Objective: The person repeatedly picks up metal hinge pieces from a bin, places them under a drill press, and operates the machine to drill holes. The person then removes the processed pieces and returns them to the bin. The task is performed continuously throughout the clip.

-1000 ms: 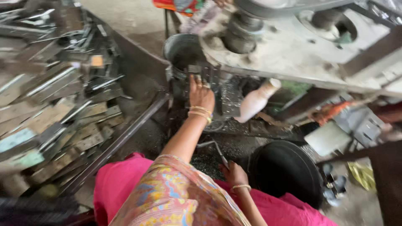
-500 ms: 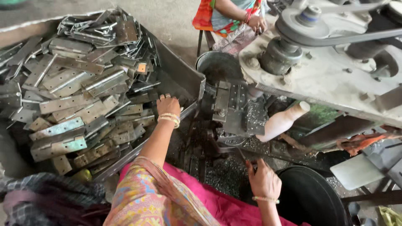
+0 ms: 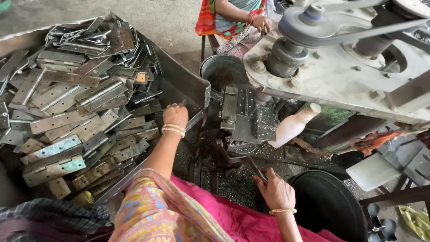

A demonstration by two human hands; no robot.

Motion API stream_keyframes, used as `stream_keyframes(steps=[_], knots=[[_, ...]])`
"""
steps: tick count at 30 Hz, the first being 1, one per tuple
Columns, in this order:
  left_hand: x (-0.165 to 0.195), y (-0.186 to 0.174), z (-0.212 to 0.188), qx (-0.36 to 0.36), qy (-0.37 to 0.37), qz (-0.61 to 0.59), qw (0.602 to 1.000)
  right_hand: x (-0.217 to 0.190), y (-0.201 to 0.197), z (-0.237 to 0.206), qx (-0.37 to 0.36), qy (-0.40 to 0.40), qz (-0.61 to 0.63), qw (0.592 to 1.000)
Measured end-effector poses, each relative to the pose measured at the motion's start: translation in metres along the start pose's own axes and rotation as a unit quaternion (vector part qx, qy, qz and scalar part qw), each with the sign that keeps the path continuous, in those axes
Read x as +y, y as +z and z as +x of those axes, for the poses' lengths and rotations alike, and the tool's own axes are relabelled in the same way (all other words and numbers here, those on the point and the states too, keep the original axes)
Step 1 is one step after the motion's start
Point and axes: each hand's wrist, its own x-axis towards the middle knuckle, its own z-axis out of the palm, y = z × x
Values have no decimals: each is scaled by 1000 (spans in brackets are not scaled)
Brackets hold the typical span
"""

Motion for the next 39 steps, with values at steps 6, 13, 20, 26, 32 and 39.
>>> stream_keyframes(steps=[6,13,20,26,32,39], knots=[[-14,-1,-13,-6,39,1,999,7,5,1,-15,-7,45,999],[-10,-48,-38,203,-49,-225,952,-15,-2,-12,202,-95,169,960],[108,-73,-151,-31,-43,-624,780,-95,15,-16,162,-65,365,914],[124,-18,-160,-246,-41,-800,546,-52,32,-22,34,-75,501,862],[132,-19,-148,-267,-43,-828,491,-32,40,-13,16,-179,605,775],[121,-30,-117,-314,-139,-789,509,-20,30,4,-47,-31,771,634]])
